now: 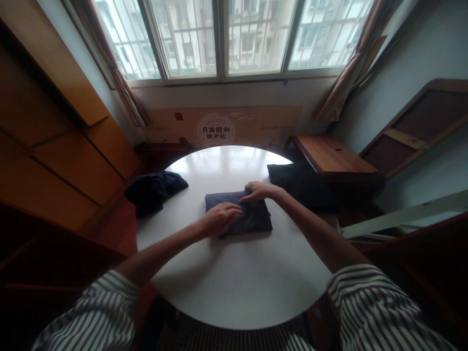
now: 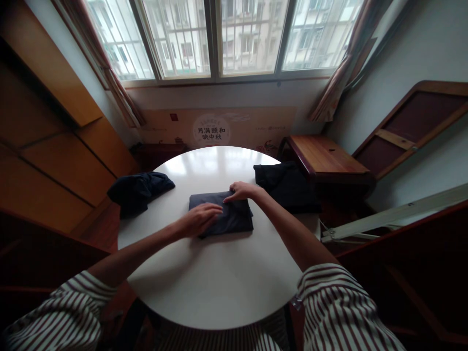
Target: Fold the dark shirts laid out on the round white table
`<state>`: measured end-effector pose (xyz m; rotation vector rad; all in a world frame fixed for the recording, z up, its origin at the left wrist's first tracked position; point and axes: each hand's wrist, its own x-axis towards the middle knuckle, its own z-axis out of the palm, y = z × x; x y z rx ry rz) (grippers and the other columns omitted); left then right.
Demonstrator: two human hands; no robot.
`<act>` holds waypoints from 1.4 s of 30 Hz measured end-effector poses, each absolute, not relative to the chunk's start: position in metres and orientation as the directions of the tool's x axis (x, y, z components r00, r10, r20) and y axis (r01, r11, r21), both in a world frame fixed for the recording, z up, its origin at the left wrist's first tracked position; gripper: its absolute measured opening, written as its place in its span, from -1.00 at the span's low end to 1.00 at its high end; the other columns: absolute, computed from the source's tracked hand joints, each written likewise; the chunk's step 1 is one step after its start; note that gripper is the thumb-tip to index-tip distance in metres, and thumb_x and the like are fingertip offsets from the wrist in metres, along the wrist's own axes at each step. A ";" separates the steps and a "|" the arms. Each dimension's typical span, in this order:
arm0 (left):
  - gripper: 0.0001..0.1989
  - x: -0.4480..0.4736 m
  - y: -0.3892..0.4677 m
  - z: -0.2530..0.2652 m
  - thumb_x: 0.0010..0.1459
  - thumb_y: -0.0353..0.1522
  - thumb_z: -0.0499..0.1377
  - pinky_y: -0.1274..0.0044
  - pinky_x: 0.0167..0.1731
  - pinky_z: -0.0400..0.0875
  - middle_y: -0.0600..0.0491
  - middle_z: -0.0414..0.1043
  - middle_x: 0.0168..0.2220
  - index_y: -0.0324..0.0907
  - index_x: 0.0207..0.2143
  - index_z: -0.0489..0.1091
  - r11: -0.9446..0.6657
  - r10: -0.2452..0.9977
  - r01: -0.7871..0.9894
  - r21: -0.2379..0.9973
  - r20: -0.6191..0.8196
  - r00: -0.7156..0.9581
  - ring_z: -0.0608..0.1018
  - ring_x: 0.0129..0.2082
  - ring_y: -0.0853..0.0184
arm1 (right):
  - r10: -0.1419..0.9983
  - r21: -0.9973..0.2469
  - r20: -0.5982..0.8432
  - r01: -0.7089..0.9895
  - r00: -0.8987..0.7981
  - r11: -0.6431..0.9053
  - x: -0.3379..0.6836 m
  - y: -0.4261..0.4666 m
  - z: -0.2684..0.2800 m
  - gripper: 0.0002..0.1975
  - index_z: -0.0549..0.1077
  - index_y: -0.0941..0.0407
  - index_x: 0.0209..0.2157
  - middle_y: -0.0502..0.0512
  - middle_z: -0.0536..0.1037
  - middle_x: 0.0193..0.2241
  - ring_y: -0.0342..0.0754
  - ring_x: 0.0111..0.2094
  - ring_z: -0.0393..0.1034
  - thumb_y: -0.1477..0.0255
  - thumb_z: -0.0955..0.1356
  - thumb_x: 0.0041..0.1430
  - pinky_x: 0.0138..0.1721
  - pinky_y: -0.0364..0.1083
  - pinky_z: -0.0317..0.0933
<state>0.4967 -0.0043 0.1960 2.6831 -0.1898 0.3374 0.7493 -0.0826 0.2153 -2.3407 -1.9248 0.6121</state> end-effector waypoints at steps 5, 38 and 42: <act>-0.39 0.523 0.074 0.208 -0.01 -0.02 0.34 0.39 -0.01 0.43 -0.11 0.50 0.00 -0.20 0.00 0.47 -0.803 0.237 0.184 0.566 0.021 0.971 0.52 0.00 0.08 | 0.874 -0.397 -0.434 0.825 0.218 -0.403 0.758 -0.082 0.232 -0.09 0.47 0.18 0.03 0.24 0.52 -0.03 0.08 -0.16 0.46 -0.01 0.58 -0.37 -0.24 -0.11 0.32; -0.66 0.535 0.093 0.201 0.21 -0.40 0.09 0.39 -0.10 0.45 -0.13 0.53 -0.05 -0.23 0.01 0.48 -0.812 0.035 -0.169 0.559 0.334 0.942 0.56 -0.09 0.23 | 0.858 -0.325 0.089 0.829 0.505 -0.454 0.623 -0.217 0.210 -0.64 0.39 0.18 -0.12 0.23 0.56 -0.35 0.11 -0.33 0.45 0.16 0.33 0.28 -0.35 -0.03 0.21; -0.66 0.565 0.085 0.200 0.17 -0.24 0.24 0.47 -0.20 0.44 -0.10 0.52 -0.09 -0.17 -0.03 0.53 -0.808 -0.056 -0.179 0.562 0.229 0.972 0.52 -0.16 0.26 | 0.859 -0.452 -0.034 0.759 0.511 -0.469 0.634 -0.222 0.200 -0.70 0.41 0.12 -0.25 0.10 0.53 -0.47 0.04 -0.43 0.43 0.15 0.36 0.22 -0.43 -0.08 0.14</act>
